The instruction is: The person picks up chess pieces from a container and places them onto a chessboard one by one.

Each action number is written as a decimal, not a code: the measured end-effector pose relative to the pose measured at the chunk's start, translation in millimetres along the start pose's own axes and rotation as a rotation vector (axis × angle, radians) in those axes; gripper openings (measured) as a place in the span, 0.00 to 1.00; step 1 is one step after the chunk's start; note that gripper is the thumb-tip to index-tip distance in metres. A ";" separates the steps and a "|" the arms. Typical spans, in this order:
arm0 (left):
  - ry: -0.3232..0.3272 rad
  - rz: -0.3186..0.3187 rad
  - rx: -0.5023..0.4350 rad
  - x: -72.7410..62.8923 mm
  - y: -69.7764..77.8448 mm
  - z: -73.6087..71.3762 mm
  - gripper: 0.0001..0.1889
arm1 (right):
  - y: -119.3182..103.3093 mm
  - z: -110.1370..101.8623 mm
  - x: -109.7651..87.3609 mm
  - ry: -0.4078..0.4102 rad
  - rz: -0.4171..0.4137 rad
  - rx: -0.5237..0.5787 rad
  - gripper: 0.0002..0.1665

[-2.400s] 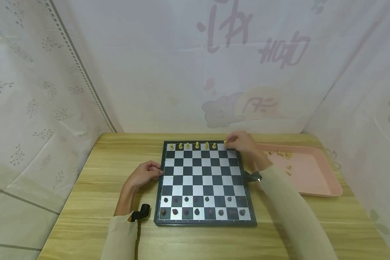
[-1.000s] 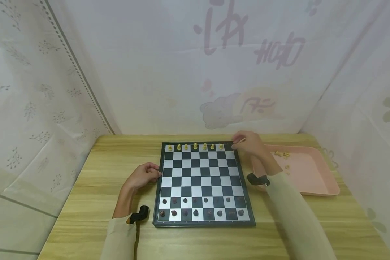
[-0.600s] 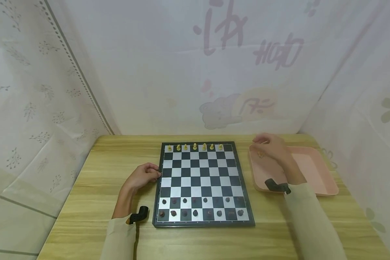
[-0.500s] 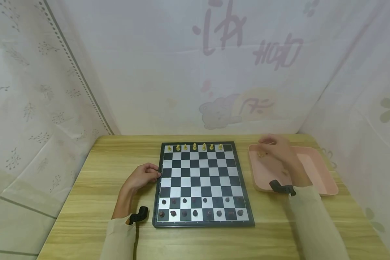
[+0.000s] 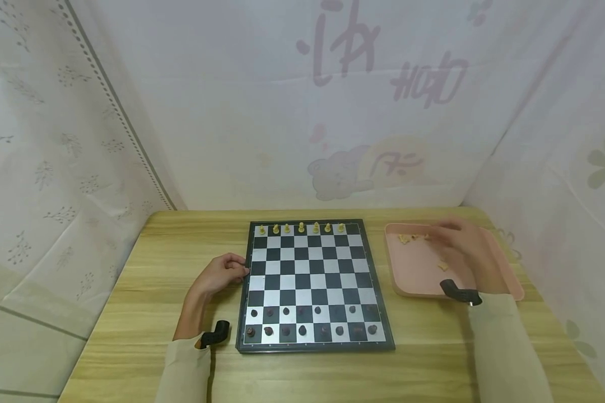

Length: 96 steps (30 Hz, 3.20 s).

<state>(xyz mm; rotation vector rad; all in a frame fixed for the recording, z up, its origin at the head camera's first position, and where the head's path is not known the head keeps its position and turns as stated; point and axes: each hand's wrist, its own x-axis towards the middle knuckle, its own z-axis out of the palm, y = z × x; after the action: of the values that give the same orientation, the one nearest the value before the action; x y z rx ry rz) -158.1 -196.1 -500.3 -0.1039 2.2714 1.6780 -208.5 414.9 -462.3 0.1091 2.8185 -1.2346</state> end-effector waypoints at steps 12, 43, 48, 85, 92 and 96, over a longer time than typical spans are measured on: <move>0.000 0.002 0.006 -1.2 2.4 0.5 0.17 | 18.8 -0.1 11.9 0.000 -0.051 0.023 0.31; -0.003 0.029 0.008 -1.1 2.4 0.2 0.17 | 22.4 11.1 32.5 -0.033 0.057 -0.118 0.26; -0.004 0.030 0.013 -0.6 2.0 -0.4 0.17 | 20.3 11.0 33.8 -0.017 0.045 -0.172 0.25; 0.013 -0.005 0.024 -0.2 2.5 0.7 0.16 | 11.1 14.8 29.1 -0.029 -0.112 -0.203 0.17; 0.004 0.020 0.016 -1.7 4.3 0.5 0.16 | 14.3 16.8 34.3 -0.020 -0.136 -0.270 0.18; 0.011 0.007 0.021 -0.4 3.2 0.9 0.15 | 15.3 17.2 35.8 -0.034 -0.125 -0.257 0.18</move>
<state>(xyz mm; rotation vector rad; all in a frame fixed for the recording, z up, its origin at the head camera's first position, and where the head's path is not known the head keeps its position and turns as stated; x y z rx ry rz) -158.4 -194.3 -497.5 -0.1002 2.2991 1.6611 -242.3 414.0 -488.2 -0.1016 2.9622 -0.8714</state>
